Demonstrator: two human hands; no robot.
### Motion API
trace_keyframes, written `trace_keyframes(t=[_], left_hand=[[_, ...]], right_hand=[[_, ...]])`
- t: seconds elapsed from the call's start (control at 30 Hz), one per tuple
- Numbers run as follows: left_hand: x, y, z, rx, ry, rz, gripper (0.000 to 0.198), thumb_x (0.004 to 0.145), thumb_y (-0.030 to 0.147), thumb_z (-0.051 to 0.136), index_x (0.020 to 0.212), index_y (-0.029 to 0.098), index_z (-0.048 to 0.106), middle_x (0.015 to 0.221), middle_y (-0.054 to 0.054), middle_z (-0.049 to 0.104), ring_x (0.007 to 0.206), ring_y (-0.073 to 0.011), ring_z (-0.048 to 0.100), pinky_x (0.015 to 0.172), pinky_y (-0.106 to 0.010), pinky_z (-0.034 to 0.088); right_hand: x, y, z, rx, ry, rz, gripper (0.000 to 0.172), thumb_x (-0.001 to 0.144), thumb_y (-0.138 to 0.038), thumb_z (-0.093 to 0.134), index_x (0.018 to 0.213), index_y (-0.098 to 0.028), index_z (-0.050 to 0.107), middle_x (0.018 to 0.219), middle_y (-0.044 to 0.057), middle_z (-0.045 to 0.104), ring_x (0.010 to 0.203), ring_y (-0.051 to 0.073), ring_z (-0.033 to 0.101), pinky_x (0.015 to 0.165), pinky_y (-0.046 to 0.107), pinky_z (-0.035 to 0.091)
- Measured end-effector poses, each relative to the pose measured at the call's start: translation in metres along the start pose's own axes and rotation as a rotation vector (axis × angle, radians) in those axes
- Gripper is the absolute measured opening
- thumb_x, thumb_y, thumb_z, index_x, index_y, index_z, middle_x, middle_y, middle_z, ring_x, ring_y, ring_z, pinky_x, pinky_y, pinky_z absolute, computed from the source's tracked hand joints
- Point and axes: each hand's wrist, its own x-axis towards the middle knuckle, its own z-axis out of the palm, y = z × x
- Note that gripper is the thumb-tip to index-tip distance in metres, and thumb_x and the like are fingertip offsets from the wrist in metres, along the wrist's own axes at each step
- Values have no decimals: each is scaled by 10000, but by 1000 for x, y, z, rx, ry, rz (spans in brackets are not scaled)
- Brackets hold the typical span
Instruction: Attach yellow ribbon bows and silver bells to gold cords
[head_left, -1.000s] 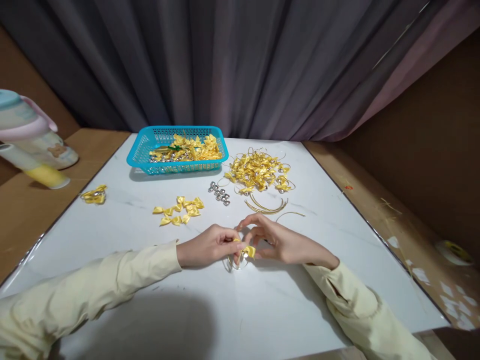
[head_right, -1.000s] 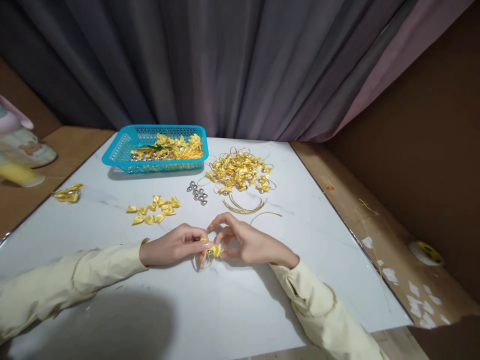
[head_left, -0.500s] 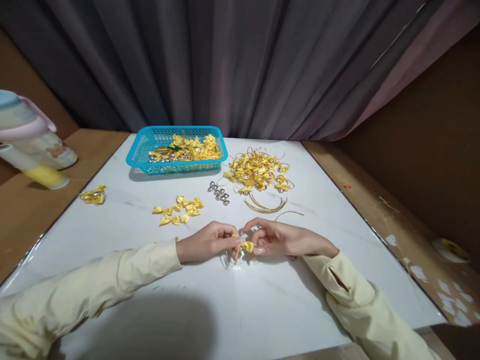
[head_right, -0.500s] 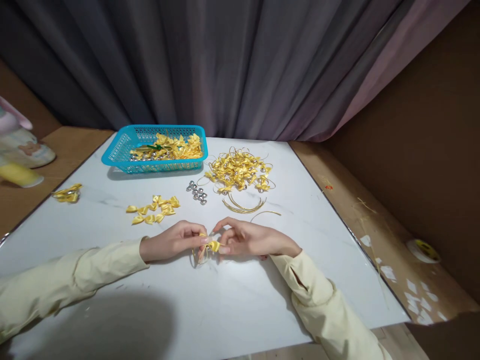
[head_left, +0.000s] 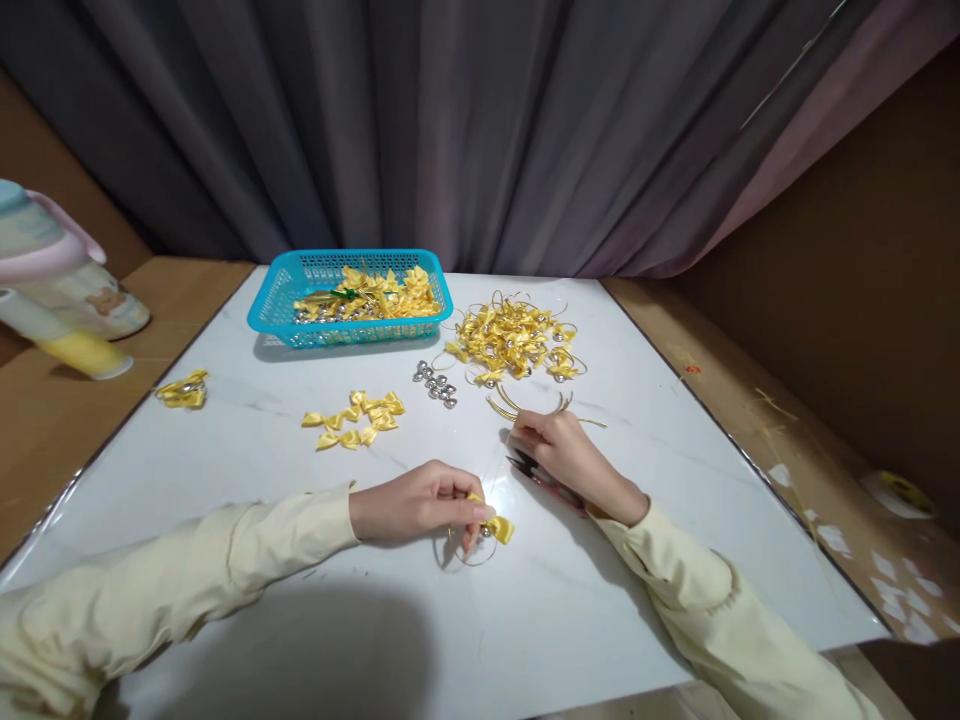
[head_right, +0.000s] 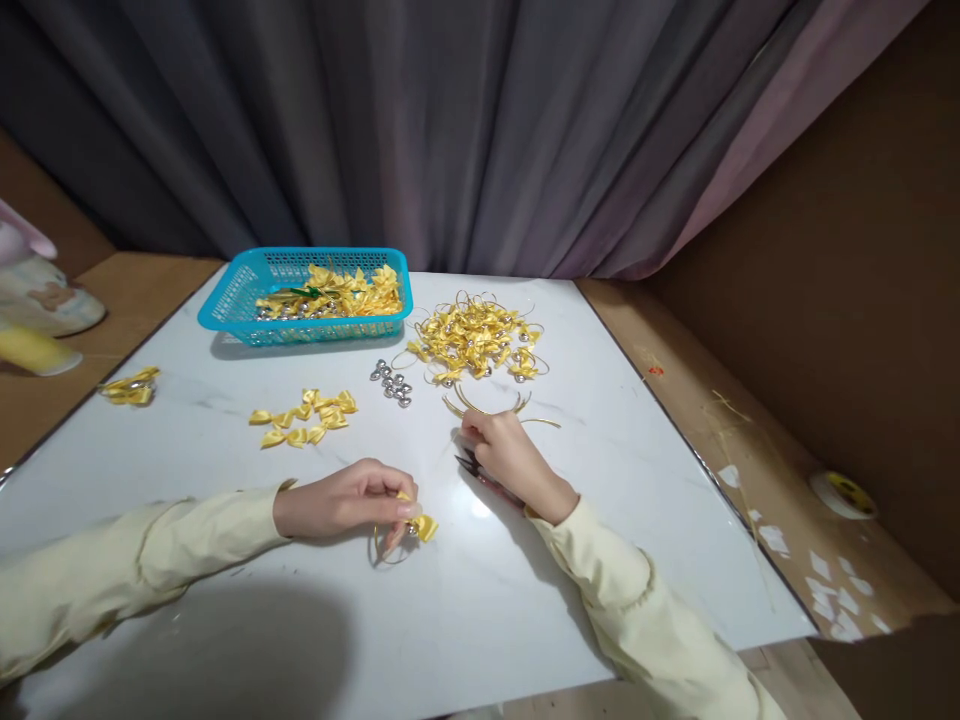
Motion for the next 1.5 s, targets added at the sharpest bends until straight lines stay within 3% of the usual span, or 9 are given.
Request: trace_keyframes(t=[0.3,0.5,0.7,0.87,0.93,1.03,1.13,1.27,1.5], left_hand=[[-1,0,2,72,-39,-3,332,816,408,578,653,120,553,577,-6,584,550,-89,544,565,-207,433],[-1,0,4,220,53,44,348,834,423,538,665,119,549,611,-18,594,595,-98,550,589,-209,442],[-2,-5,6,423,121,97,324,873,394,463,700,130,538,647,-31,613,599,-99,548,570,-196,425],[-1,-9,5,706,163,289,292,883,300,427,654,144,520,660,-36,572,604,-103,515,595,-206,396],[-1,-10,5,791,167,356,281,884,280,421,646,153,503,646,-30,537,611,-108,493,601,-210,383],[0,-11,5,850,156,411,273,889,256,403,640,166,471,623,-22,495,615,-117,460,604,-218,369],[0,-9,6,854,118,440,271,888,232,395,629,175,448,601,-19,467,624,-126,448,605,-224,362],[-1,-7,8,837,72,443,270,883,213,396,616,178,417,593,-16,449,613,-124,431,586,-225,354],[-1,-7,9,840,65,482,244,875,167,385,632,171,410,594,-25,471,622,-128,426,585,-232,356]], right_hand=[[1,-2,3,51,54,22,189,516,-15,356,579,-191,381,475,-42,338,465,103,306,507,225,212],[5,-3,1,224,75,91,130,665,-98,458,569,-182,433,479,-42,357,482,104,298,513,237,215],[5,-6,-13,544,30,163,310,860,-385,412,627,-182,432,596,8,497,573,131,453,588,261,369],[0,-13,-20,1150,-133,215,225,818,-335,521,664,-173,494,803,73,604,814,187,564,822,353,420],[-1,-17,-20,1355,-160,224,205,783,-258,561,614,-177,476,662,22,537,680,158,549,782,354,441],[-2,-23,-17,1469,-207,228,234,776,-196,539,569,-179,430,508,-43,383,417,84,341,573,302,437],[-2,-25,-12,1488,-235,262,221,774,-130,493,567,-172,425,457,-52,343,383,64,196,438,220,328],[-1,-22,-7,1494,-242,310,240,770,-99,469,545,-167,421,421,-49,328,391,70,168,407,195,264],[0,-19,-4,1491,-198,336,184,658,-36,460,533,-165,420,417,-55,317,391,68,185,414,194,287]])
